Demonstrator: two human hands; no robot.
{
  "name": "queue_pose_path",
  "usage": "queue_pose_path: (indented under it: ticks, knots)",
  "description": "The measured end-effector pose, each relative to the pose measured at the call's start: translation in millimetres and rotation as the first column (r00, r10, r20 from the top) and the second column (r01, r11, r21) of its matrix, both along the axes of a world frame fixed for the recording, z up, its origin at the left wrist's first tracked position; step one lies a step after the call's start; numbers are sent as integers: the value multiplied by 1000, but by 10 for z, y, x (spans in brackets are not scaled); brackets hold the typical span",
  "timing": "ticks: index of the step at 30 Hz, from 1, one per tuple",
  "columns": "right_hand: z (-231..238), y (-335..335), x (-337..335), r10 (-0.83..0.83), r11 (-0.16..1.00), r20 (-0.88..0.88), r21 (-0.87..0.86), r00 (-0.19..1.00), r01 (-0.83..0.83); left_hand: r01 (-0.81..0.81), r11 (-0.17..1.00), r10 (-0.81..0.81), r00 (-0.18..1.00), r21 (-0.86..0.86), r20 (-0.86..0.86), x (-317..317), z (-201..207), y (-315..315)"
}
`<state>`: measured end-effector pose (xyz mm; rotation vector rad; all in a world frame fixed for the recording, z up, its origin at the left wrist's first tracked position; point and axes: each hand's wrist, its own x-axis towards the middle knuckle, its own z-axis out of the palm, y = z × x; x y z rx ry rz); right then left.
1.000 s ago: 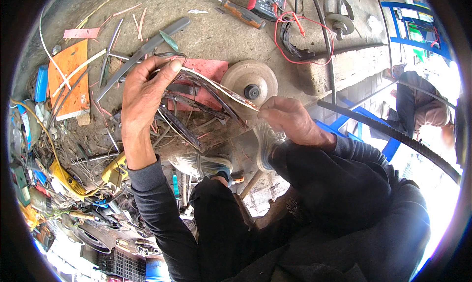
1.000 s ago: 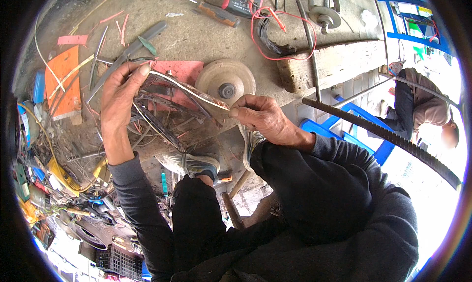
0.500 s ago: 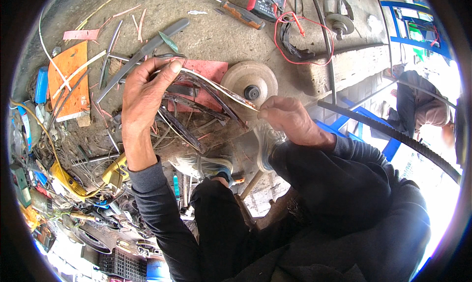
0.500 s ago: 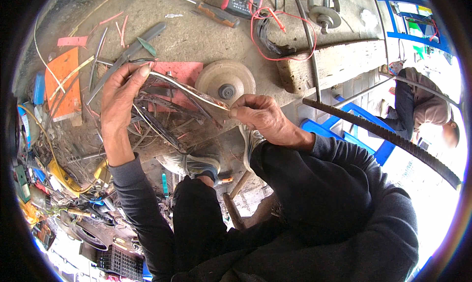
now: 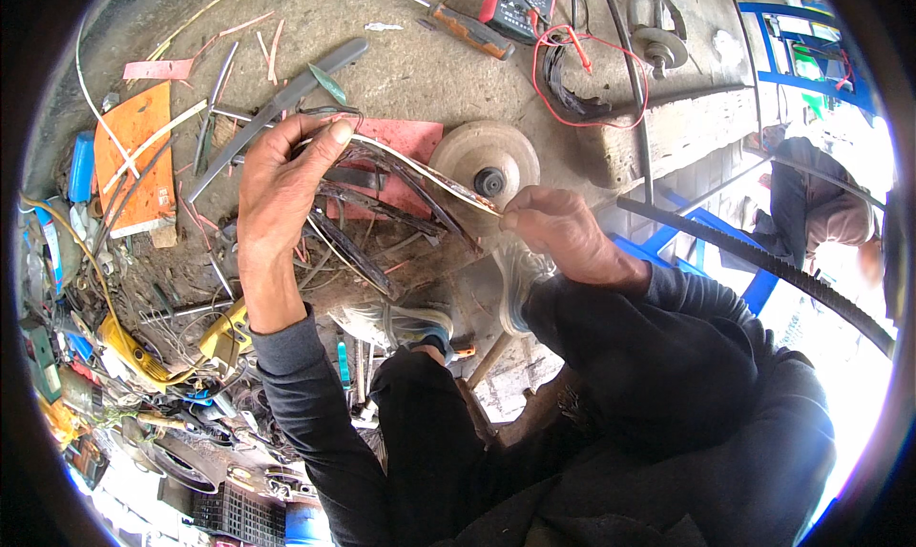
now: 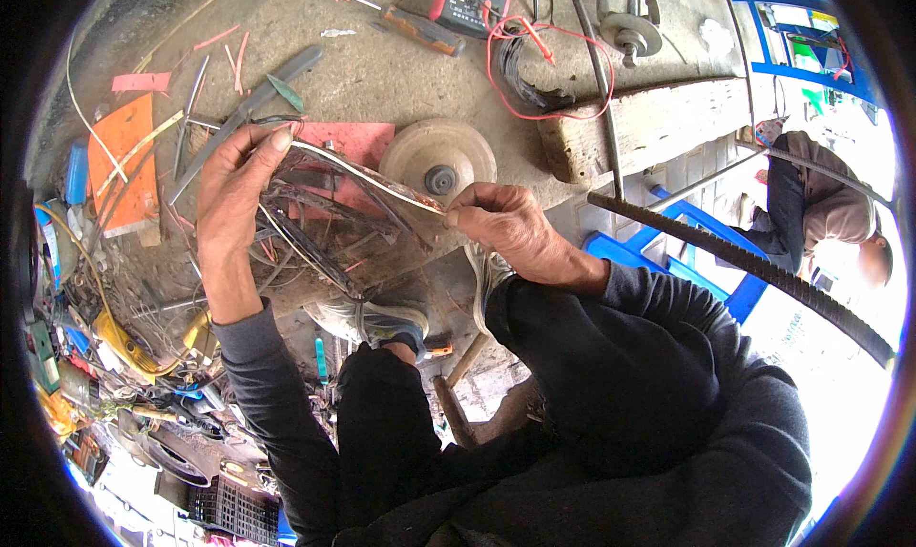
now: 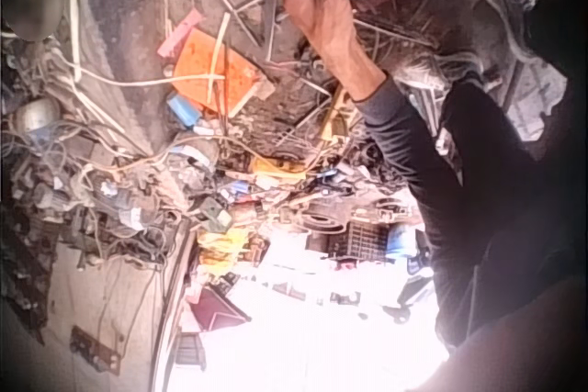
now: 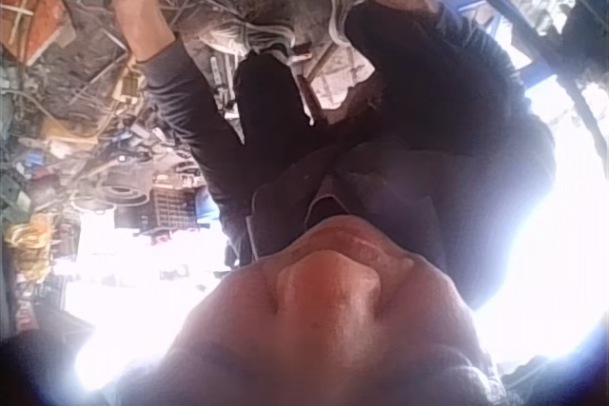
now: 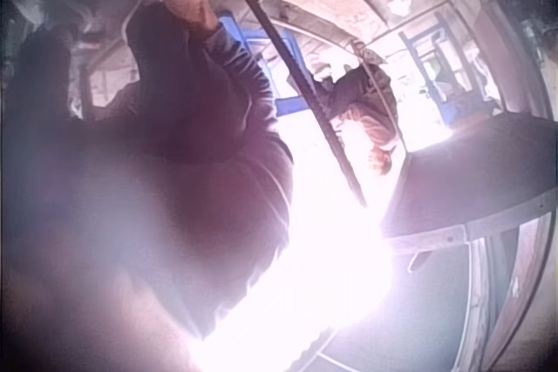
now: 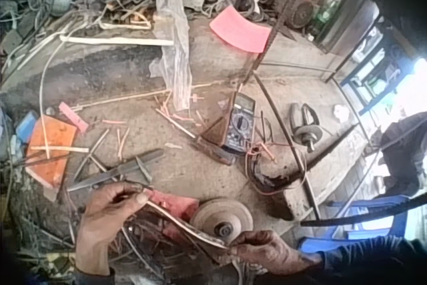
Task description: The person strips insulation from a bundle of wires using a knife, then twists the exposed strands together by hand. The person works at a cluttered workbench in a workshop environment.
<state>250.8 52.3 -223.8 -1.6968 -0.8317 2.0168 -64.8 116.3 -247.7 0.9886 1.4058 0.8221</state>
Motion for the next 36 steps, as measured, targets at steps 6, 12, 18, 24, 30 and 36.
queue_pose_path:
  ticks: [6, 12, 18, 24, 30, 36]
  knots:
    - [5, 17, 4, 30, 1000, 18, -2, 999, -30, -12, 1000, 12, 1000, 15, 14, 7, -18, -8]
    - [24, 22, -20, 15, 1000, 12, -9, 1000, -15, -7, 1000, 7, 1000, -13, -11, 8, 11, -1]
    - [7, 22, -1, 3, 1000, -10, -14, 1000, -3, 5, 1000, -5, 1000, -11, -28, 6, 44, -8]
    - [19, 42, 6, 36, 999, 21, -15, 999, -35, -23, 1000, 23, 999, -8, 25, 17, -11, 3]
    - [23, 32, -3, 52, 999, 57, 11, 997, -53, 19, 999, -24, 996, -51, -85, -17, 26, 17]
    - [52, 50, 9, 76, 997, 55, 28, 996, -78, -28, 1000, 28, 1000, -4, -11, 36, 27, 7]
